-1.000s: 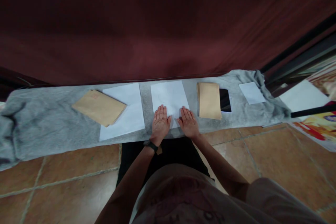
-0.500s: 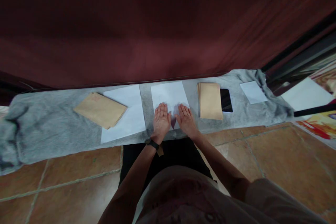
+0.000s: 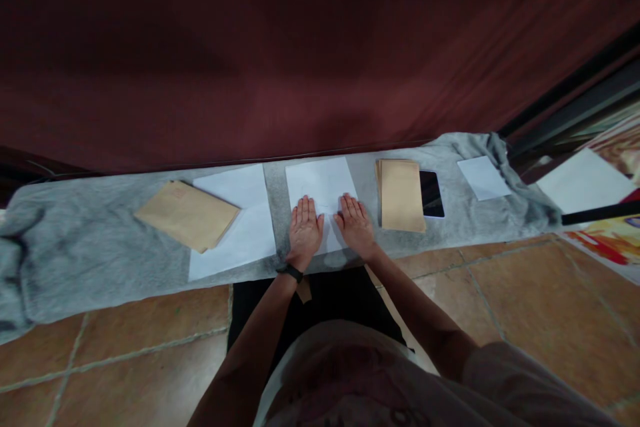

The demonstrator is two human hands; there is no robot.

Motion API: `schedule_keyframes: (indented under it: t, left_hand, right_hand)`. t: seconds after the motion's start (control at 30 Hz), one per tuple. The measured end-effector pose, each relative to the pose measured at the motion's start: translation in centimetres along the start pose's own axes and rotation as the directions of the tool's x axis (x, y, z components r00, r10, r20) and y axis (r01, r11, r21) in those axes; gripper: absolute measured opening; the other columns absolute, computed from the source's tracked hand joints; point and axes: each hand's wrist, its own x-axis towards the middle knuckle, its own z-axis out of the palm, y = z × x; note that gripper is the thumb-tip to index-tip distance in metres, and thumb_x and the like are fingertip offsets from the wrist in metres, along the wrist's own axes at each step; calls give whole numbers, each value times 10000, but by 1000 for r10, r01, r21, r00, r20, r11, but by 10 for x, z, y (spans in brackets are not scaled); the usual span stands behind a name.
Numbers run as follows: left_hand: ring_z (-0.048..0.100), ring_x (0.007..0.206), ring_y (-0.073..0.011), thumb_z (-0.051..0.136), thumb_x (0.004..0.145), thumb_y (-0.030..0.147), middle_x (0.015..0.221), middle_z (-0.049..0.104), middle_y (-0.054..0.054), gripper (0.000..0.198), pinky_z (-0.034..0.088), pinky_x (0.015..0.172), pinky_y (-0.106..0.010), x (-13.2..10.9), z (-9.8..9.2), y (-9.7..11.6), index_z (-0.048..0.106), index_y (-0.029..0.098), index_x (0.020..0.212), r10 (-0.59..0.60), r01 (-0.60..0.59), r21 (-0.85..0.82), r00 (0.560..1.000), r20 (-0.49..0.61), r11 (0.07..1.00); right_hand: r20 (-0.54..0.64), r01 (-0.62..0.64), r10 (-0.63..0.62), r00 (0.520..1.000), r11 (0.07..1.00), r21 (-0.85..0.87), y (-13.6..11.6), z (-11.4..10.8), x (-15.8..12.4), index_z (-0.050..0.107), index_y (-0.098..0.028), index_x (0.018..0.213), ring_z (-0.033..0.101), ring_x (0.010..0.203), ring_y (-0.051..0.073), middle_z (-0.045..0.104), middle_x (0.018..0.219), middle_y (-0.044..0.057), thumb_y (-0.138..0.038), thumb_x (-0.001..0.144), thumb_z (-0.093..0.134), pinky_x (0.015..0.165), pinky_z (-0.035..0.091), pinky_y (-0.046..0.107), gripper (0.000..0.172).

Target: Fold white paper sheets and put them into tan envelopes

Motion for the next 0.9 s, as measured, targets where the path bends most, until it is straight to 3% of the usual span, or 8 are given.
schedule_keyframes:
  t: [0.3,0.53,0.7,0.9]
  left_hand:
    - [249,1562,-296,290,1055,344,1629,359,-221,602,211,1280,-525,16,-6,-13,361,15,1554,-94,93,-13,992,-80,996]
    - [201,1579,-259,236,1046,272,1669,322,-131,584,198,1293,-469,67,-4,-1,349,69,1581,88,-86,-23,990,108,996]
    - [187,1582,-262,232,1049,302,1681,299,-113,590,172,1292,-475,97,3,-11,342,101,1592,63,-66,16,986,151,998]
    - [174,1586,-248,244,1057,369,1685,278,-125,611,139,1292,-475,117,7,-31,303,110,1607,-10,4,47,993,118,999]
  right_hand:
    - [8,-91,91,996,995,37,-1,1,22,403,-20,1549,359,1515,316,391,1616,204,-376,1092,307,1249,271,524,588]
    - [99,77,-88,991,990,116,-11,10,78,476,-84,1521,357,1521,248,423,1615,135,-320,1093,283,1266,252,448,526]
    - [93,89,-93,991,995,49,-4,20,106,494,-137,1518,373,1509,270,416,1621,117,-343,1095,298,1261,233,492,510]
    - [61,42,-40,997,999,-30,6,29,128,434,-180,1562,335,1527,299,345,1655,119,-382,1092,324,1248,219,529,523]
